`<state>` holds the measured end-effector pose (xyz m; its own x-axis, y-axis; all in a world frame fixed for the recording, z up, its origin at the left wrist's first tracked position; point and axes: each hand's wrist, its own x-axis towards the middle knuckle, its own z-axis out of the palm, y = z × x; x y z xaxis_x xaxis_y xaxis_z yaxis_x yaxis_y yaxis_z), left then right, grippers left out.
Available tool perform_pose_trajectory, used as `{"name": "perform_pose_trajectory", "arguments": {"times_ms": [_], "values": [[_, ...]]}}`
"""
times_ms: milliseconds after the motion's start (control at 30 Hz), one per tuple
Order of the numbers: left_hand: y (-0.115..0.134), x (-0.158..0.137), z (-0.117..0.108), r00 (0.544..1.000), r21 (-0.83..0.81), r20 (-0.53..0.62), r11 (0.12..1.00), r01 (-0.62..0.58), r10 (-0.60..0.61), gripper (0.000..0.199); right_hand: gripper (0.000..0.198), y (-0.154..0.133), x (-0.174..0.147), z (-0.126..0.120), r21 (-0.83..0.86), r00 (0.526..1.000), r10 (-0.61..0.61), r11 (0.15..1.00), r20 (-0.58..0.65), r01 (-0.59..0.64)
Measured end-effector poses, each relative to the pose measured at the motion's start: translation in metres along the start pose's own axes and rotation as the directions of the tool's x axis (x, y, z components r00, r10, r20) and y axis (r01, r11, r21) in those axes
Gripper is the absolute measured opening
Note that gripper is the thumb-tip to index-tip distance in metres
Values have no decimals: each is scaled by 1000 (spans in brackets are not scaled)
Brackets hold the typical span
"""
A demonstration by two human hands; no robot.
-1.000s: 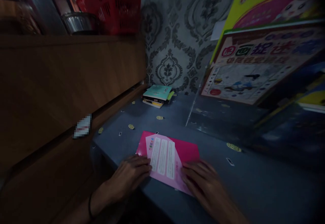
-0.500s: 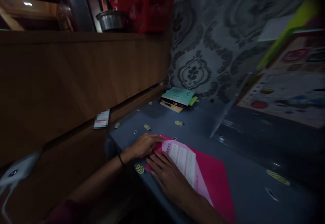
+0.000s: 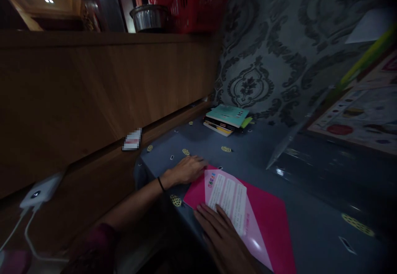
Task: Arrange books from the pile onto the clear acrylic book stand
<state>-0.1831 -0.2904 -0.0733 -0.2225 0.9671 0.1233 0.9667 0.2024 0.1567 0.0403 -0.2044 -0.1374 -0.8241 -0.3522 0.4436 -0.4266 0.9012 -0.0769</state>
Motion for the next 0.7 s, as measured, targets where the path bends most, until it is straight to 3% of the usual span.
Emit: {"name": "perform_pose_trajectory", "arguments": {"times_ms": [133,200,300,400,533,600,700], "values": [[-4,9,-6,999,-93,52,996,5,0,24,54,-4,-22,-1,-98,974,185,975,-132,-198],[-8,14,-7,999,-241,44,970,23,-13,30,54,-6,-28,1,-143,959,216,959,-182,-243],[-14,17,-7,995,-516,62,851,97,-76,30,54,-9,-30,5,-177,935,246,939,-256,-295],[-17,13,-11,981,-713,188,681,169,-46,33,56,-13,-28,5,-173,924,265,932,-274,-319],[-11,3,-22,910,-897,384,298,328,154,31,64,-15,-27,-5,-140,936,275,941,-219,-309],[-6,1,-26,899,-912,398,181,368,180,27,68,-16,-27,-11,-117,945,275,947,-176,-298],[1,6,-26,929,-939,344,39,342,138,32,70,-19,-26,-20,-105,943,295,944,-151,-312]]}}
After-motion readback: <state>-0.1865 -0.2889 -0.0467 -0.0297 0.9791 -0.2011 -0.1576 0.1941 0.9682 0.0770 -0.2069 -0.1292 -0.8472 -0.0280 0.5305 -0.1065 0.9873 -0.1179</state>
